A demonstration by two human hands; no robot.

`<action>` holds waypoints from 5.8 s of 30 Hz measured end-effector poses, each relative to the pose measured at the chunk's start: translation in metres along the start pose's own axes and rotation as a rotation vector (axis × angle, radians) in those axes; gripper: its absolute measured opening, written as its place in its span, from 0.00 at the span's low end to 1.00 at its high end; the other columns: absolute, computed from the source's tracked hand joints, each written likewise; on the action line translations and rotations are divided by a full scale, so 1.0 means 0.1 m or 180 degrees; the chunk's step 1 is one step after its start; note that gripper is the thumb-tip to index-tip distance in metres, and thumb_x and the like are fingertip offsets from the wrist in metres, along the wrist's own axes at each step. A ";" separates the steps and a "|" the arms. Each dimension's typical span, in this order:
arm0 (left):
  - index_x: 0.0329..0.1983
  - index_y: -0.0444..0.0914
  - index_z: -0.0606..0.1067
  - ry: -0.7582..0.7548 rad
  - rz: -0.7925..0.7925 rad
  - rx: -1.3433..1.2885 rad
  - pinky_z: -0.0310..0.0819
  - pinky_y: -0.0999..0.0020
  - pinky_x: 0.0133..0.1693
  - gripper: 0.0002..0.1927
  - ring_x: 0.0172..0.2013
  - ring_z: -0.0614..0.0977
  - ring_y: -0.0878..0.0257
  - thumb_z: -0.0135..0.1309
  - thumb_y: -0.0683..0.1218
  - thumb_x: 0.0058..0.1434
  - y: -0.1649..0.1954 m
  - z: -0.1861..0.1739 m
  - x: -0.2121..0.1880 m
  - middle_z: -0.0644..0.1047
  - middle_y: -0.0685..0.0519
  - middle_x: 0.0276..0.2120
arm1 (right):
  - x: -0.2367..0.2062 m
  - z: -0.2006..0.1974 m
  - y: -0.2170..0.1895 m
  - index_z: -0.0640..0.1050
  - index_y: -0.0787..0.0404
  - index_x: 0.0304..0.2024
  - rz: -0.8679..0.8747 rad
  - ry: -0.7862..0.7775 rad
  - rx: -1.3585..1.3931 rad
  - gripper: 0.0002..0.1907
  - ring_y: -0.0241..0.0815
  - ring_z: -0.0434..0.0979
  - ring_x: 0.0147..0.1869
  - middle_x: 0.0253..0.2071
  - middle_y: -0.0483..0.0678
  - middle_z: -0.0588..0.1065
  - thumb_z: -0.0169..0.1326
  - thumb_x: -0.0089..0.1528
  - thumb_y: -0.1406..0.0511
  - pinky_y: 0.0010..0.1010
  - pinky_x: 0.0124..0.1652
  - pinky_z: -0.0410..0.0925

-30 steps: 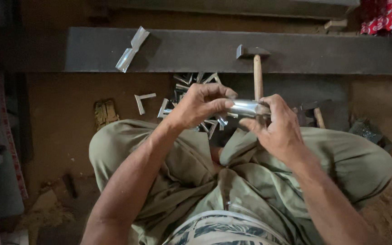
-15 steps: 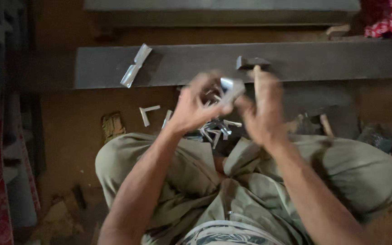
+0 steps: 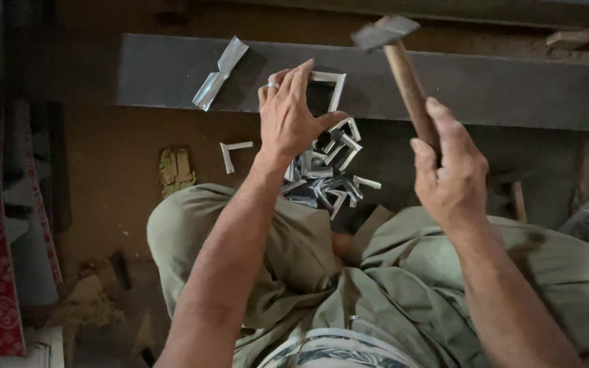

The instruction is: The person sits on the floor and repeatedly bends small metal strips into L-shaped pieces using a hammer and a metal bar. They pick up each strip, position it on the bar, strike it with the hammer, and place the finished piece aside.

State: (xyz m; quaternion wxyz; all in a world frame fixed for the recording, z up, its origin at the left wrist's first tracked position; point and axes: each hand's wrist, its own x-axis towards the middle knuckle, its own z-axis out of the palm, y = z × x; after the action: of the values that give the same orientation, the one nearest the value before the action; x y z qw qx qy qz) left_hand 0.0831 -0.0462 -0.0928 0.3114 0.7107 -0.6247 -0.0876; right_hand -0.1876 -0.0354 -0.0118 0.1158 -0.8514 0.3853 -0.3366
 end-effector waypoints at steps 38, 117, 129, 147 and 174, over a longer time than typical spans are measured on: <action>0.58 0.34 0.71 -0.3528 -0.1802 -0.4748 0.83 0.57 0.47 0.29 0.42 0.88 0.52 0.43 0.61 0.68 0.73 -0.14 -0.41 0.82 0.48 0.44 | -0.39 -0.07 0.29 0.77 0.66 0.56 0.1629 -0.1250 0.1920 0.16 0.34 0.76 0.42 0.41 0.50 0.80 0.54 0.68 0.64 0.28 0.42 0.72; 0.29 0.40 0.70 -0.1447 -0.3132 -0.3732 0.48 0.67 0.16 0.14 0.13 0.59 0.69 0.43 0.50 0.68 -0.23 0.28 -0.29 0.63 0.59 0.16 | -0.34 0.09 -0.29 0.72 0.64 0.65 -0.0128 -0.0291 -0.0055 0.20 0.61 0.79 0.62 0.60 0.61 0.76 0.53 0.71 0.68 0.46 0.58 0.73; 0.24 0.37 0.69 -0.1350 -0.2802 -0.3657 0.48 0.65 0.15 0.17 0.13 0.60 0.65 0.47 0.51 0.67 -0.25 0.33 -0.33 0.64 0.54 0.15 | -0.24 0.13 -0.25 0.69 0.62 0.67 0.0001 -0.0156 0.0022 0.20 0.64 0.77 0.63 0.61 0.62 0.76 0.51 0.72 0.69 0.47 0.58 0.72; 0.37 0.39 0.77 -0.0590 0.1738 -0.1360 0.74 0.56 0.33 0.12 0.33 0.82 0.48 0.68 0.46 0.55 0.80 -0.37 -0.81 0.80 0.50 0.33 | -0.28 -0.60 -0.07 0.78 0.62 0.53 0.1091 -0.3001 0.0242 0.21 0.48 0.78 0.40 0.39 0.53 0.76 0.55 0.64 0.55 0.43 0.40 0.70; 0.57 0.31 0.76 -0.1660 0.0364 -0.3445 0.85 0.74 0.36 0.17 0.35 0.84 0.70 0.59 0.46 0.70 0.67 -0.46 -0.71 0.83 0.51 0.37 | -0.69 -0.43 -0.26 0.69 0.64 0.51 0.0233 -0.0615 -0.0674 0.15 0.41 0.76 0.35 0.39 0.52 0.73 0.62 0.69 0.66 0.33 0.32 0.71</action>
State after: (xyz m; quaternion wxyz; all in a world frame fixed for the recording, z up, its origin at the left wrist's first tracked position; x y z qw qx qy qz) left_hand 0.0364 0.0342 -0.0380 0.4697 0.3716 -0.5844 -0.5476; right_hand -0.2344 0.0355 -0.0015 0.0741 -0.8726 0.4366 -0.2062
